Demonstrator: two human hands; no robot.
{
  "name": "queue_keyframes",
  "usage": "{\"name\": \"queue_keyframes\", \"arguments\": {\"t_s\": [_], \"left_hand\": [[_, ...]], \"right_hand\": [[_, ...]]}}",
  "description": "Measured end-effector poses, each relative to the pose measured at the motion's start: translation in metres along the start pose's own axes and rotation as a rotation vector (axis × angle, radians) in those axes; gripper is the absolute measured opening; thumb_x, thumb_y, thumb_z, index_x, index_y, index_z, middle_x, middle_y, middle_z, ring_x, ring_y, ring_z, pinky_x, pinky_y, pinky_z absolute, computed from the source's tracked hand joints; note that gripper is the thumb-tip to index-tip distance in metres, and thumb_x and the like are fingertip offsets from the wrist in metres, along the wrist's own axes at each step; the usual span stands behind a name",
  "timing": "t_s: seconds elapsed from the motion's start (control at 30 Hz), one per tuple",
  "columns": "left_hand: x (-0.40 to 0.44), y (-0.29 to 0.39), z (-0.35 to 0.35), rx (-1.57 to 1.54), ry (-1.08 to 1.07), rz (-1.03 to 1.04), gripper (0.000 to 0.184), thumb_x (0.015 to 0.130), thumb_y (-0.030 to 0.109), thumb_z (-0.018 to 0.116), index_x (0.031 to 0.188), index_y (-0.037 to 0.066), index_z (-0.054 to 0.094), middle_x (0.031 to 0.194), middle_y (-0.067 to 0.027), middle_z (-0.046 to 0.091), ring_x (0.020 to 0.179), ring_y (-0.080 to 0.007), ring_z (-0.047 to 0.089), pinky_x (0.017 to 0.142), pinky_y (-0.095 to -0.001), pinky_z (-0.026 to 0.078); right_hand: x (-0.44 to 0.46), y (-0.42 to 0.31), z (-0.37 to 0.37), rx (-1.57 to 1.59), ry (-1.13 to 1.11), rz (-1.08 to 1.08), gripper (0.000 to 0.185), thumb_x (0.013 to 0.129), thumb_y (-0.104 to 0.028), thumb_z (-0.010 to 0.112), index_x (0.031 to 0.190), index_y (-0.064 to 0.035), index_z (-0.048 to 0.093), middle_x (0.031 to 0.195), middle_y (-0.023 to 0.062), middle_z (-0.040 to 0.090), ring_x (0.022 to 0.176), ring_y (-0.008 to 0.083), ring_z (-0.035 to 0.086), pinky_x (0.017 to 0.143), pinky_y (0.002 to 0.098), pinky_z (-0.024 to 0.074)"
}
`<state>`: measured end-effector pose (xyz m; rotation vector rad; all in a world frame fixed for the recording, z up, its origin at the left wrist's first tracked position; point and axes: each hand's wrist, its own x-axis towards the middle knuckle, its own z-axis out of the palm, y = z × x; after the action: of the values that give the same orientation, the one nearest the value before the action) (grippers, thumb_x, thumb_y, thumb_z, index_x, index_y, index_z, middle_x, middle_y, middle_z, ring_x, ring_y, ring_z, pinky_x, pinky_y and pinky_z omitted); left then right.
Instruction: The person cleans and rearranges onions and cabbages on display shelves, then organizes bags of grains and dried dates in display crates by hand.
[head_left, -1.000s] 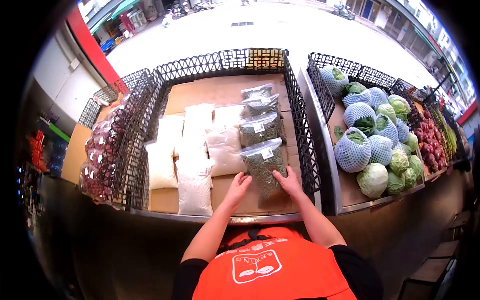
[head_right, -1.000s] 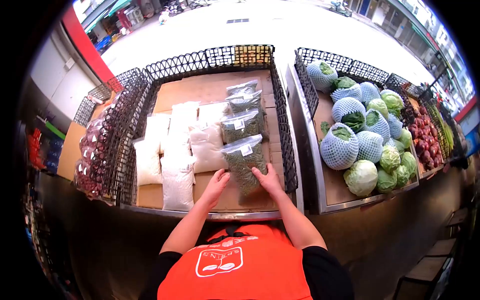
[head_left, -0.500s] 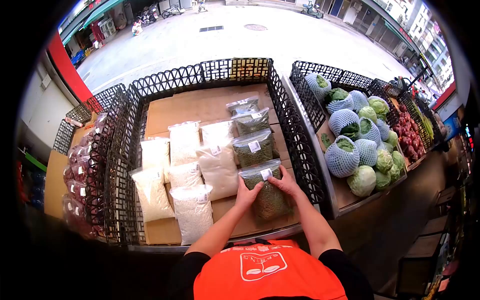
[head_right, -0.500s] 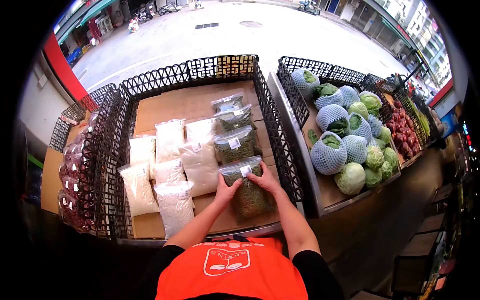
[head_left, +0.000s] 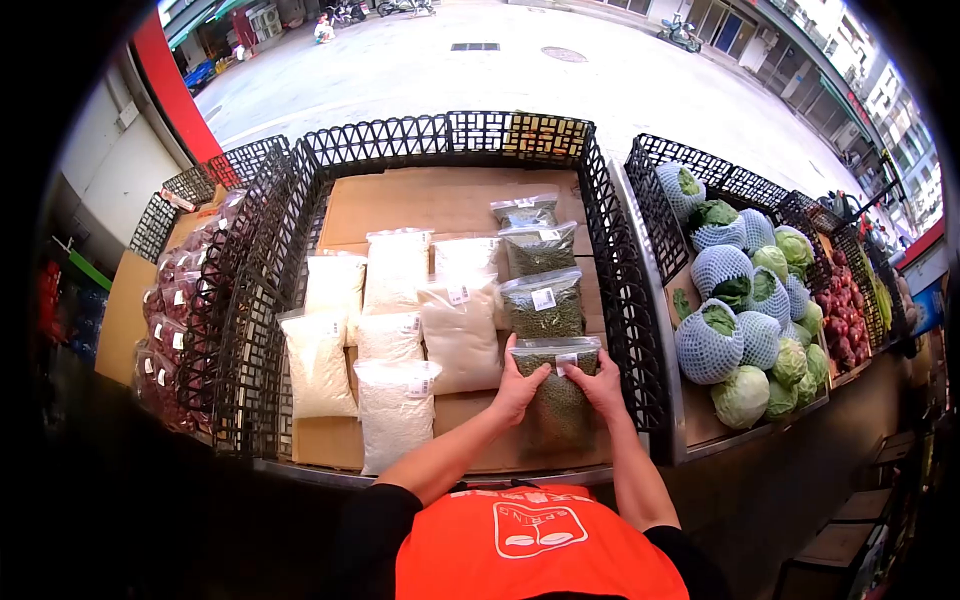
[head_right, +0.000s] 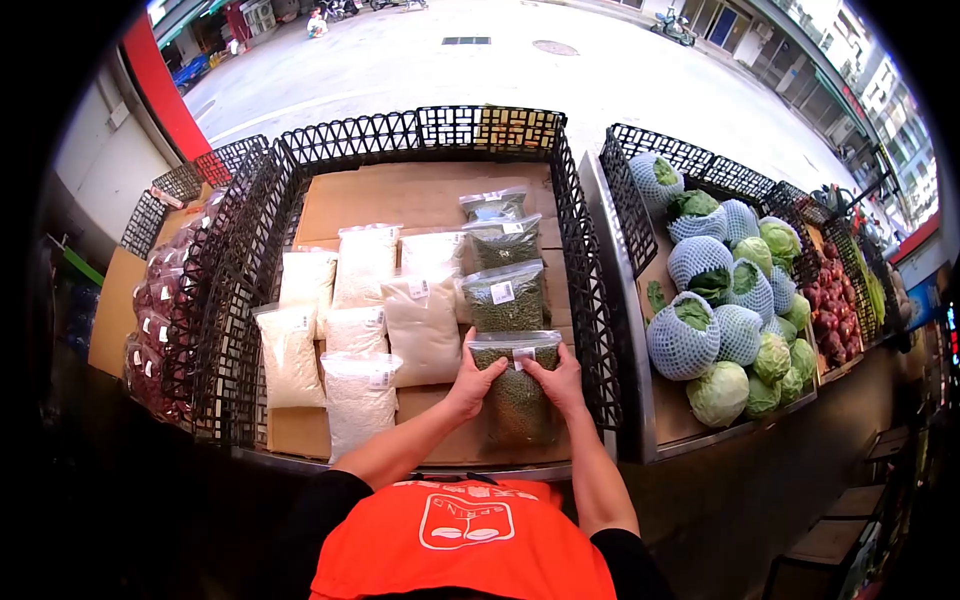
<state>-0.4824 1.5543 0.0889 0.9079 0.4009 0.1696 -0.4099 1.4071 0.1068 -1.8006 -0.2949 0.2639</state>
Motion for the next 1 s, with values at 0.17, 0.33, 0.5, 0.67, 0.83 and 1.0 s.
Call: {"name": "queue_keyframes", "arguments": {"t_s": [0.17,0.33,0.5,0.67,0.83,1.0], "left_hand": [[0.019,-0.022,-0.001,0.214,-0.030,0.129,0.085,0.082,0.005,0.065,0.145,0.014,0.009,0.136,-0.0120,0.036,0.121,-0.0209,0.039,0.100,-0.0326,0.035],[0.020,-0.017,-0.002,0.219,-0.010,0.031,0.084,0.084,0.014,0.066,0.144,0.011,0.008,0.135,-0.0106,0.036,0.121,-0.0206,0.037,0.102,-0.0322,0.031],[0.007,-0.015,-0.023,0.544,-0.067,0.109,0.081,0.084,0.022,0.066,0.143,0.006,0.013,0.136,-0.0163,0.037,0.124,-0.0238,0.038,0.103,-0.0347,0.031],[-0.060,0.043,-0.063,1.009,-0.201,0.350,0.054,0.078,0.018,0.069,0.125,0.004,0.046,0.128,-0.0175,0.045,0.120,-0.0343,0.043,0.099,-0.0407,0.036],[-0.120,0.077,-0.114,1.438,-0.001,0.578,0.052,0.072,0.016,0.070,0.118,0.003,0.050,0.122,-0.0161,0.047,0.114,-0.0351,0.045,0.098,-0.0421,0.037],[-0.144,0.088,-0.162,1.352,0.533,0.480,0.074,0.068,0.023,0.075,0.128,0.002,0.037,0.129,-0.0187,0.039,0.121,-0.0353,0.038,0.102,-0.0416,0.032]], "right_hand": [[0.009,0.013,-0.007,0.008,0.064,-0.013,0.036,0.075,-0.016,0.076,0.103,-0.0009,0.060,0.091,0.0046,0.066,0.080,0.0098,0.058,0.074,0.0267,0.0475],[0.015,0.028,-0.009,-0.094,0.058,-0.027,0.038,0.077,-0.027,0.072,0.102,-0.0010,0.059,0.090,0.0112,0.065,0.082,0.0209,0.062,0.075,0.0333,0.0476],[0.005,0.029,-0.006,-0.301,0.183,0.029,0.055,0.077,-0.028,0.071,0.117,0.0016,0.049,0.109,0.0197,0.057,0.101,0.0308,0.055,0.089,0.0384,0.0424],[-0.020,-0.016,0.009,-0.433,0.325,-0.280,0.052,0.078,-0.013,0.066,0.123,0.0022,0.045,0.119,0.0195,0.049,0.110,0.0347,0.047,0.097,0.0405,0.0365],[-0.019,-0.063,0.061,-0.207,-0.004,-0.231,0.053,0.078,-0.013,0.064,0.124,0.0034,0.043,0.117,0.0185,0.050,0.110,0.0301,0.048,0.094,0.0380,0.0398],[0.026,-0.040,0.119,-0.189,-0.129,-0.109,0.065,0.074,-0.023,0.070,0.126,0.0050,0.041,0.117,0.0185,0.050,0.108,0.0280,0.050,0.093,0.0353,0.0410]]}}
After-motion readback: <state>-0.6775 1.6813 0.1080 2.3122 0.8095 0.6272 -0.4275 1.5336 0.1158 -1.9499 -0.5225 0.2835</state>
